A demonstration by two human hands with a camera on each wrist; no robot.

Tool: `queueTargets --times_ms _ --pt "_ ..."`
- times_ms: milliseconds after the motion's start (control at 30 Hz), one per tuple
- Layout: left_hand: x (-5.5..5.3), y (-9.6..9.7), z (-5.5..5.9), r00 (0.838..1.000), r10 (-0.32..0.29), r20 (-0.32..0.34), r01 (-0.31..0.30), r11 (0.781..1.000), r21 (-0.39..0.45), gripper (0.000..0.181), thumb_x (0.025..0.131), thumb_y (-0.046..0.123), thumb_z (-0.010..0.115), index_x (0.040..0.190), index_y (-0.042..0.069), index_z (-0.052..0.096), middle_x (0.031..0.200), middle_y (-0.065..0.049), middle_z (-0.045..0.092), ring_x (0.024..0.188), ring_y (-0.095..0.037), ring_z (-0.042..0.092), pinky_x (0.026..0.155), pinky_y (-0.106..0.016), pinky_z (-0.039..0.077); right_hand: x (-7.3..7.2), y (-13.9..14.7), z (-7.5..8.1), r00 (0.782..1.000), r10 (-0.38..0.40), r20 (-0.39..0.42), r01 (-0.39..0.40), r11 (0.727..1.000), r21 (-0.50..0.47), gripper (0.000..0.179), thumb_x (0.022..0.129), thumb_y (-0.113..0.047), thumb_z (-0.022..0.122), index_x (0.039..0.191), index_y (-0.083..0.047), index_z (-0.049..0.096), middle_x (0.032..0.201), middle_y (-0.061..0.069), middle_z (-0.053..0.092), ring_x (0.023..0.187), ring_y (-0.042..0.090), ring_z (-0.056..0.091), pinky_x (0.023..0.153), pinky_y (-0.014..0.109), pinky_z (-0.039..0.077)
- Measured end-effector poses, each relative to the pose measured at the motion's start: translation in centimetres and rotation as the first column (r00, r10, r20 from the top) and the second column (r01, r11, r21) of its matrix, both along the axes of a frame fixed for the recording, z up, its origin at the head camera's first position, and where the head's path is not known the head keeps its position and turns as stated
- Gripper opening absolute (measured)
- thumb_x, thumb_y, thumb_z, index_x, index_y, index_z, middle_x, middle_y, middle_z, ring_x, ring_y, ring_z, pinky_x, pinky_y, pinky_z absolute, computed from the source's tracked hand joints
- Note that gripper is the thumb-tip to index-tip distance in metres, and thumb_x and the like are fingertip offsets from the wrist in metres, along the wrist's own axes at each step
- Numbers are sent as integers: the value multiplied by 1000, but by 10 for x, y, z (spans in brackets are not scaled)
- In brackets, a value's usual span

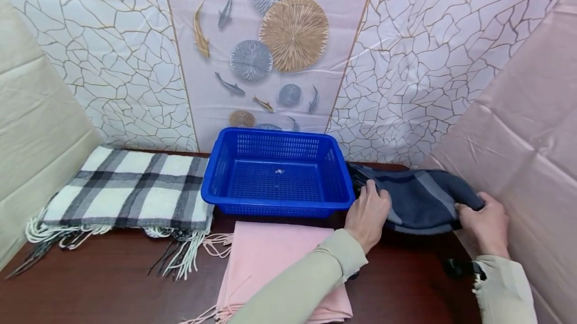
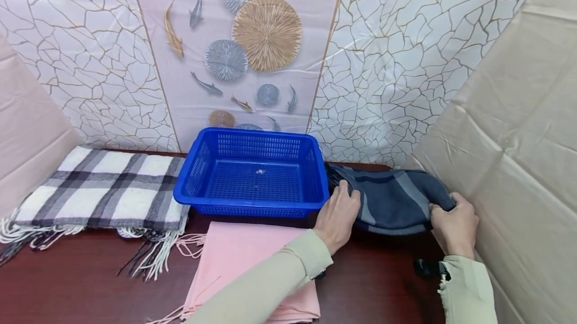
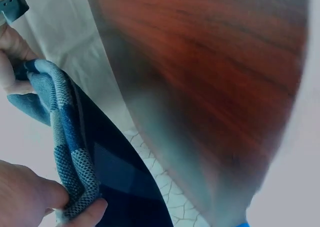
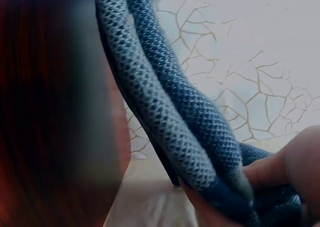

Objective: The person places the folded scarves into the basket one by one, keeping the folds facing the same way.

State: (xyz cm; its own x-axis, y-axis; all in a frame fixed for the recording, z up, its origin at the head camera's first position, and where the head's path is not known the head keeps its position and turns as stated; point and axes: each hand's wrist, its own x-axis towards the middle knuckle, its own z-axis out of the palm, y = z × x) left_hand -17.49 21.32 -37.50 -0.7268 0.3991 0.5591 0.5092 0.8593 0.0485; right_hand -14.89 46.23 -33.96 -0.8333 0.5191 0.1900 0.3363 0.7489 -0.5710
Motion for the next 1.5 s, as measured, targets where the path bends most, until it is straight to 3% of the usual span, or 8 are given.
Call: queueTargets --times_ms 333,467,767,967,1267,1500 --pt "-8 -7 11 999 -29 -31 31 998 57 22 87 11 78 105 13 66 116 -10 58 95 -14 63 71 -14 57 2 -7 12 998 -54 -16 53 997 -60 31 96 -28 61 107 1 56 121 35 55 104 47 50 69 35 35" --pt "-11 -10 12 999 -34 -24 36 995 95 16 90 9 75 103 13 66 117 -11 59 96 -16 64 74 -16 58 2 -11 15 996 -80 -29 77 993 -94 31 96 -29 61 106 0 56 123 32 55 101 42 49 68 32 35" --pt "-14 -16 15 997 -62 -56 71 981 179 9 95 5 67 99 13 66 112 -10 59 95 -17 64 76 -20 59 2 -20 24 987 -152 -58 141 978 -153 30 94 -33 64 92 -5 53 101 17 55 85 27 47 57 30 39" --pt "-16 -23 19 993 -77 -93 97 968 234 8 96 4 65 96 12 65 104 -8 59 93 -16 64 77 -23 59 2 -26 32 982 -173 -72 158 972 -173 32 94 -34 65 89 -7 49 81 5 48 69 20 46 51 33 40" --pt "-22 -40 27 994 -95 -54 107 945 309 12 94 4 69 102 13 68 105 -7 59 95 -16 64 82 -24 58 -2 -43 39 974 -184 -135 156 968 -199 27 92 -30 67 90 -7 52 81 0 47 80 20 43 63 28 37" --pt "-23 -51 32 995 -90 -50 101 934 343 22 88 1 72 105 15 70 107 -5 59 96 -16 64 82 -24 57 -2 -51 41 969 -185 -162 150 967 -208 28 92 -31 69 88 -9 52 75 -4 45 75 18 42 61 30 37"
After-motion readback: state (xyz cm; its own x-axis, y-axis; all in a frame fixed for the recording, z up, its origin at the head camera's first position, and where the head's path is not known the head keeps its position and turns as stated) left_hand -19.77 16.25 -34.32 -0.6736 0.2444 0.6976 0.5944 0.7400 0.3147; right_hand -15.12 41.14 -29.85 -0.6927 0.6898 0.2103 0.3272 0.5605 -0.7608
